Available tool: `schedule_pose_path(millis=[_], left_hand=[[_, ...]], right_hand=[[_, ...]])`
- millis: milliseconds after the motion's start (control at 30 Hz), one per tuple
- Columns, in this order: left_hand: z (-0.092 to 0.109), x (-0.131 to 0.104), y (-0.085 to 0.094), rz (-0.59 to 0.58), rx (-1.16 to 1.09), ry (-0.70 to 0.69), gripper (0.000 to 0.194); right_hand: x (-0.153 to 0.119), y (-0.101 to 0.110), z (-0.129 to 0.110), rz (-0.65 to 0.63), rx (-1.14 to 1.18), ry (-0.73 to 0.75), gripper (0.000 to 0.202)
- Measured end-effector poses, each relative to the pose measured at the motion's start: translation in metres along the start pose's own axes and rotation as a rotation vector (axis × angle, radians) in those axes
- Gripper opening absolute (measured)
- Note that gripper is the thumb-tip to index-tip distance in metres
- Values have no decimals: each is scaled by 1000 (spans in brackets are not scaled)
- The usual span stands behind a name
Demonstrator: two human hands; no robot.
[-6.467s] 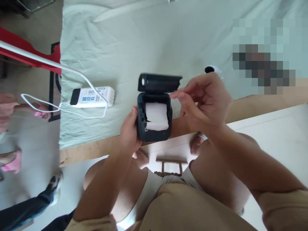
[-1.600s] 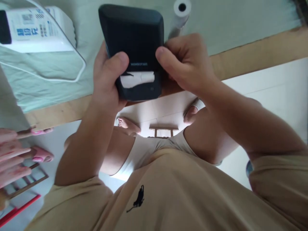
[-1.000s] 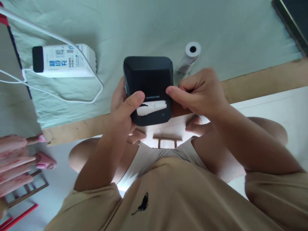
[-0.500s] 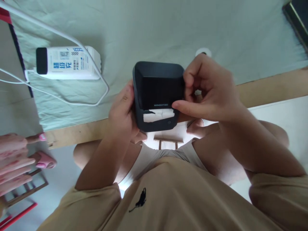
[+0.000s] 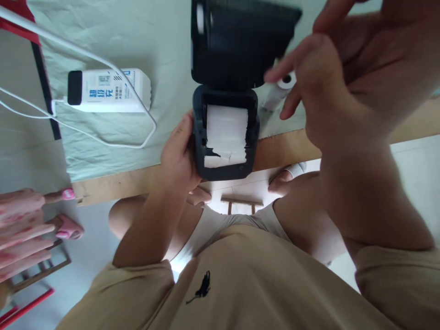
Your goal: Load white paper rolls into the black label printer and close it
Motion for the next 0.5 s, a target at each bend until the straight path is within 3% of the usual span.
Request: schedule_pose_path(millis=[100,167,333,500], left_hand=[[2,-1,-3,-28,-2,43,26],[1,-1,-4,-37,15,73,26],[-1,1,-2,-51,95,89,27],[0,-1,-3,-48,114,77,25]], right_hand=[[3,-3,-1,101,-177,202,13],[4,-10,-2,52,-408,256,10],[3,-24,-13,-256,-943,21,21],[0,-23,-15,-296,-899,23,16]])
Point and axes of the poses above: each hand's wrist, its own x-axis towards the middle knuckle, its own y-axis out of the back of the hand, z = x × y, the point moved 1 cm from there along x, towards the middle knuckle, and after that the axes turned 1 degree about z, right-handed, at the moved point
